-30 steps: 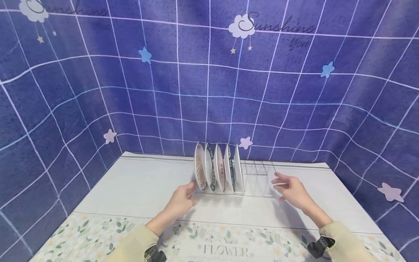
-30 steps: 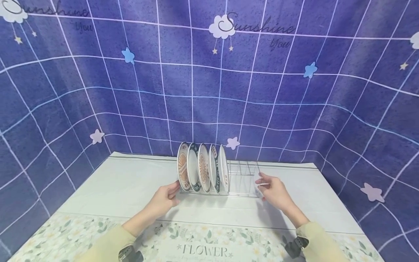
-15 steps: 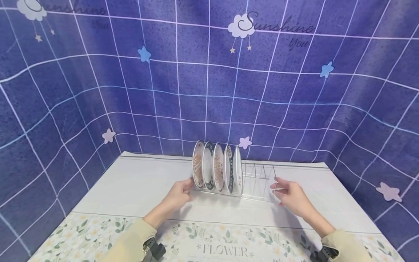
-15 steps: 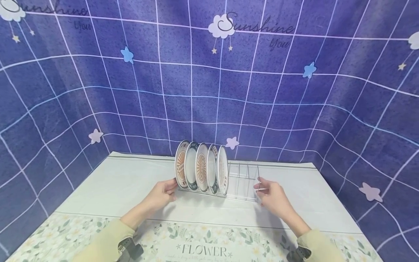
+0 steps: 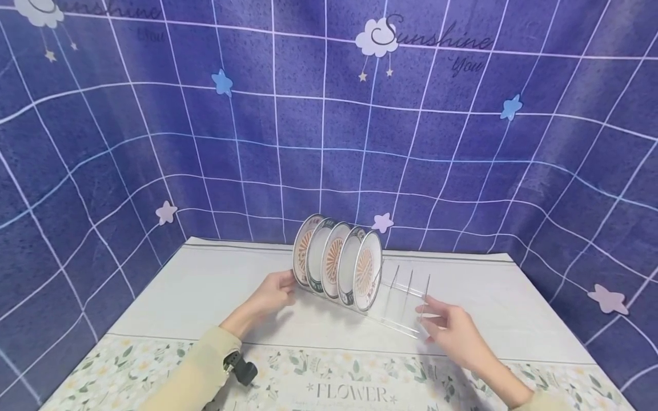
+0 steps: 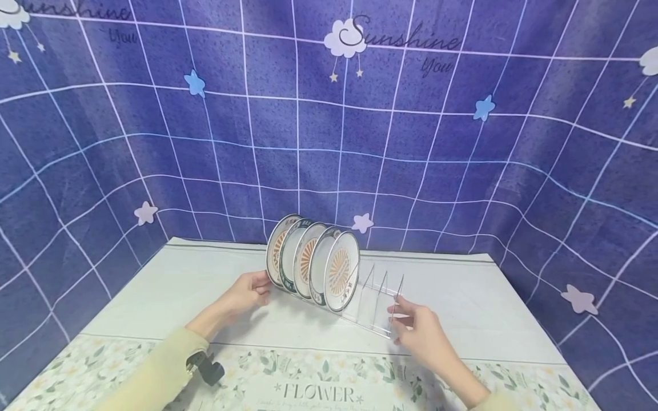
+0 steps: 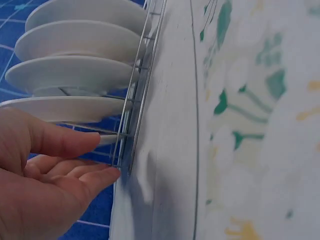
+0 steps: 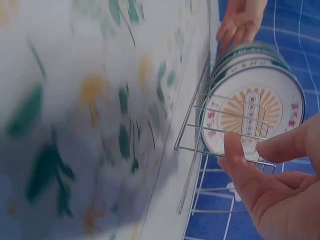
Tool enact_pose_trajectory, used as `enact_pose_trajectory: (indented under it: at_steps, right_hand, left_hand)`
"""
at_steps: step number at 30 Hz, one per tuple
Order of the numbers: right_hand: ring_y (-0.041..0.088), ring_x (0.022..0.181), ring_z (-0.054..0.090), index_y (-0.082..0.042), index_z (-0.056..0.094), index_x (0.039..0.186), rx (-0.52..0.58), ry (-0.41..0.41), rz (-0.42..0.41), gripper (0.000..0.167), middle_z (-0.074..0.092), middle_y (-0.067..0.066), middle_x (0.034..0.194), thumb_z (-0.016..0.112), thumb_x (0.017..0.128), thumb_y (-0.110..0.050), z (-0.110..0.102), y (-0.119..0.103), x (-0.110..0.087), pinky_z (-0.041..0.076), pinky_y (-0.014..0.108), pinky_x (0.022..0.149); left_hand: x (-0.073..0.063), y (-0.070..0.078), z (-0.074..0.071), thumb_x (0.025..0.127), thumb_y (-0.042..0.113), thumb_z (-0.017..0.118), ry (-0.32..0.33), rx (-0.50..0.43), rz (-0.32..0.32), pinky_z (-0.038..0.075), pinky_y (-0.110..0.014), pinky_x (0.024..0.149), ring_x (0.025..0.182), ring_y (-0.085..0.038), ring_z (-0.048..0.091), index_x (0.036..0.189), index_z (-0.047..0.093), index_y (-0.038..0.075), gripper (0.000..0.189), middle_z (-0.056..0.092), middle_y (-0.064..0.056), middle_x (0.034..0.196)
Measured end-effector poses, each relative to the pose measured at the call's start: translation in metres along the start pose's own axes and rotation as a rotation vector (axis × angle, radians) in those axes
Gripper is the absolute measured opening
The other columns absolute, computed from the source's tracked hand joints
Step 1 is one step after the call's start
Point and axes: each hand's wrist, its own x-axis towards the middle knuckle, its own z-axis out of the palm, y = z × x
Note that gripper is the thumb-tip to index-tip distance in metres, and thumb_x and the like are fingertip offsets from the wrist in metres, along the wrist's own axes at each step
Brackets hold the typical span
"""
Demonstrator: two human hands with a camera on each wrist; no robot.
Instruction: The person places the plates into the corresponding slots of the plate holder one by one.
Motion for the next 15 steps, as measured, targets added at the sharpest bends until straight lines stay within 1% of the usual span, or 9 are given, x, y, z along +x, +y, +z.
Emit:
enact_pose_trajectory:
  at_steps: [3,5,7,8,11,15]
  right_hand:
    - [0.028,0.075,0.076,0.018,0.044,0.148,0.035,-0.011,0.012,0.059,0.068,0.029,0.127,0.068,0.096,0.005,0.006,-0.004,-0.009,0.063,0.029,0.061]
    - [0.027,0.079,0.076,0.018,0.043,0.149,0.049,-0.02,0.021,0.06,0.068,0.03,0.127,0.068,0.096,0.005,0.009,-0.008,-0.014,0.064,0.029,0.067]
    - [0.027,0.081,0.076,0.017,0.044,0.149,0.051,-0.028,0.031,0.06,0.068,0.029,0.126,0.069,0.096,0.003,0.013,-0.011,-0.019,0.064,0.028,0.069]
    - [0.028,0.084,0.077,0.018,0.044,0.149,0.052,-0.036,0.023,0.06,0.069,0.029,0.125,0.069,0.096,0.004,0.014,-0.013,-0.022,0.064,0.028,0.07]
    - [0.032,0.094,0.077,0.017,0.044,0.148,0.051,-0.059,0.012,0.061,0.07,0.026,0.123,0.069,0.094,0.005,0.02,-0.018,-0.029,0.064,0.028,0.076]
    - [0.037,0.107,0.074,0.017,0.044,0.149,0.05,-0.11,-0.038,0.062,0.07,0.025,0.123,0.068,0.093,0.008,0.025,-0.021,-0.036,0.062,0.03,0.087]
  left_hand:
    - [0.006,-0.004,-0.005,0.074,-0.025,0.052,-0.018,-0.02,-0.011,0.037,-0.054,0.118,0.144,-0.05,0.041,0.154,0.036,-0.015,0.082,0.041,-0.034,0.156]
    - [0.01,-0.007,-0.009,0.077,-0.024,0.053,-0.03,-0.036,-0.027,0.038,-0.054,0.117,0.144,-0.05,0.041,0.154,0.037,-0.014,0.08,0.041,-0.033,0.156]
    - [0.015,-0.009,-0.012,0.079,-0.024,0.053,-0.048,-0.05,-0.039,0.039,-0.053,0.116,0.145,-0.05,0.04,0.155,0.036,-0.014,0.078,0.04,-0.033,0.157]
    - [0.017,-0.009,-0.014,0.081,-0.024,0.053,-0.062,-0.055,-0.04,0.039,-0.053,0.116,0.145,-0.049,0.04,0.155,0.036,-0.013,0.077,0.039,-0.033,0.158]
    - [0.024,-0.01,-0.018,0.084,-0.022,0.053,-0.104,-0.063,-0.026,0.038,-0.053,0.117,0.146,-0.048,0.039,0.155,0.035,-0.013,0.074,0.038,-0.032,0.159]
    - [0.031,-0.012,-0.022,0.086,-0.021,0.054,-0.142,-0.068,-0.001,0.037,-0.054,0.118,0.146,-0.049,0.039,0.155,0.036,-0.014,0.072,0.039,-0.031,0.159]
